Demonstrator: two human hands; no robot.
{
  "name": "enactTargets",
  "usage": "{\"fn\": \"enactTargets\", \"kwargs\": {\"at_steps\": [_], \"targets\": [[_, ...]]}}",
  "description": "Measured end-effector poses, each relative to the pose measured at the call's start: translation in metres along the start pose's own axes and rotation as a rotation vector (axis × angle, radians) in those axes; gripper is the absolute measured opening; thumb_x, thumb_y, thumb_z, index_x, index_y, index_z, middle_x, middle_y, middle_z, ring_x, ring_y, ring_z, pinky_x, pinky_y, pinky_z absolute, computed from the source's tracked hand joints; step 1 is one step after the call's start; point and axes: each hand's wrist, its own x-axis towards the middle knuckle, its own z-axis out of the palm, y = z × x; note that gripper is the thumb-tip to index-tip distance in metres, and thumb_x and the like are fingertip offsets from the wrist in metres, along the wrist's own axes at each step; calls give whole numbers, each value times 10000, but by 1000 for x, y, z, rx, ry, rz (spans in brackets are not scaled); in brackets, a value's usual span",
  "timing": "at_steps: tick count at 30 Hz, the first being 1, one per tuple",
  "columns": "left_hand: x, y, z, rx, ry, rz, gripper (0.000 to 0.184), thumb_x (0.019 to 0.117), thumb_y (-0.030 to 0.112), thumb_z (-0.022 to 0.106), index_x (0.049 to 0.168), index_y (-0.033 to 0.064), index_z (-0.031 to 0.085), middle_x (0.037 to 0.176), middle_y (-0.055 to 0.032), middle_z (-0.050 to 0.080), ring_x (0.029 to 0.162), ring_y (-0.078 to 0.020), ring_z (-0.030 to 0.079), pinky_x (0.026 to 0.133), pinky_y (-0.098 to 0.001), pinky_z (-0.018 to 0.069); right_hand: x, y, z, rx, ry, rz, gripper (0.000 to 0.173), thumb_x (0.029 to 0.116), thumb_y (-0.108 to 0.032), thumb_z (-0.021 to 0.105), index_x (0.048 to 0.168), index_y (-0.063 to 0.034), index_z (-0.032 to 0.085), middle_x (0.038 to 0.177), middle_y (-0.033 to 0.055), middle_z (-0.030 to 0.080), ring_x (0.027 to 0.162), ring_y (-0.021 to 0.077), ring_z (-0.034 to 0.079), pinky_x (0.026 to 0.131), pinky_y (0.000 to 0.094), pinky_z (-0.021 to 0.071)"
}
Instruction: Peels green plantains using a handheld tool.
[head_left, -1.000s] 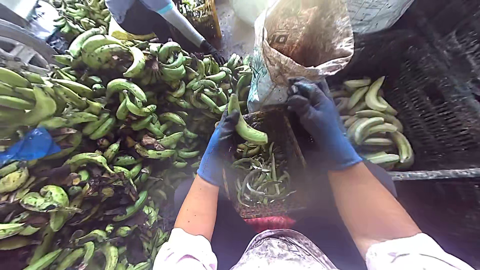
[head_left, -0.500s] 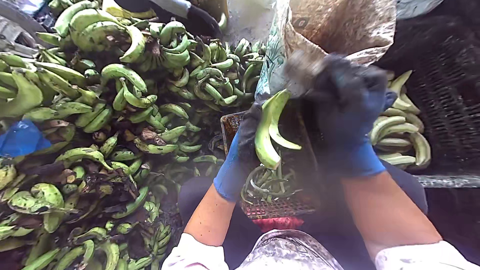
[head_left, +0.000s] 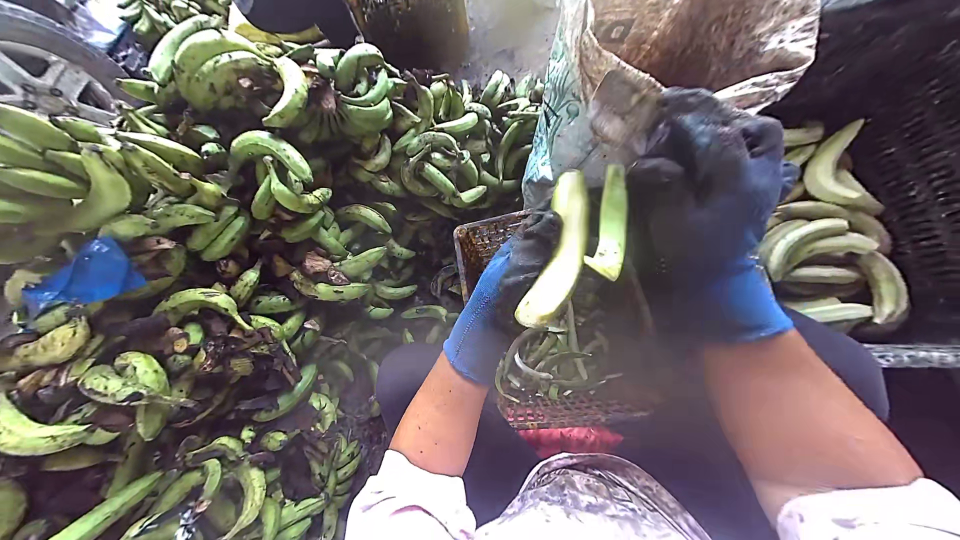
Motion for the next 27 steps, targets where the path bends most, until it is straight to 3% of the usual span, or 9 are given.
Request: {"fn": "enactTargets", "kwargs": {"at_steps": [2,4,6,8,12,16,20,22,27], "targets": [[10,2,1,-23,15,148,404,1094,412,387,1460,275,487,1238,-69,656,1027,-185,668,847,-396,592,-2,-8,-6,17,-45,29,570,1018,-557,511,1414,-156,596,1339,267,544,1178,447,566,925,649,453],[13,7,13,42,222,408,383,1103,378,380,1466,295,471,1241,7,642,1026,-98,646,837,-308,579,-20,-23,-6,68,-58,-99,550,995,-570,544,1330,-151,669,1284,253,616,1118,433,620,902,671,455],[18,12,26,26,448,637,345,1104,341,406,1438,282,470,1285,31,625,1108,-77,632,897,-292,568,-38,-33,-4,111,-64,-248,476,969,-513,613,1363,-251,662,1258,176,669,1116,347,644,927,611,439],[21,13,30,-3,473,713,365,1114,363,361,1466,282,414,1366,34,571,1212,-81,586,983,-308,537,-36,-35,-2,138,-25,-332,450,971,-504,627,1369,-296,657,1210,125,697,1101,290,649,937,551,428],[16,10,5,-43,31,309,327,1083,339,407,1352,215,547,1092,-7,670,895,-77,657,752,-269,577,3,-14,-3,131,-59,-319,454,987,-527,591,1373,-297,650,1244,175,672,1126,360,641,943,618,440],[7,16,-18,172,-187,-83,454,1043,331,528,1484,223,508,1118,-117,690,854,-170,687,736,-353,597,15,7,-2,128,-152,-115,516,995,-598,518,1377,-279,654,1329,173,635,1190,379,605,952,631,427],[17,14,-9,-20,81,247,421,1088,501,339,1253,211,596,987,-25,664,814,-103,647,670,-280,568,-18,-15,5,131,11,-205,506,978,-523,602,1249,-105,691,1259,229,638,1140,403,620,952,645,450],[22,27,8,-308,134,417,452,1103,486,256,1242,209,585,1120,16,660,1007,-73,647,845,-259,565,-37,-28,11,148,110,-371,447,938,-459,699,1297,-193,677,1232,154,675,1145,308,632,1001,556,432],[27,23,15,-376,44,426,469,1098,481,224,1195,220,602,1062,33,664,928,-53,658,752,-228,571,-22,-27,9,225,-2,-366,451,952,-476,670,1303,-194,696,1221,162,681,1118,311,647,939,569,462]]}}
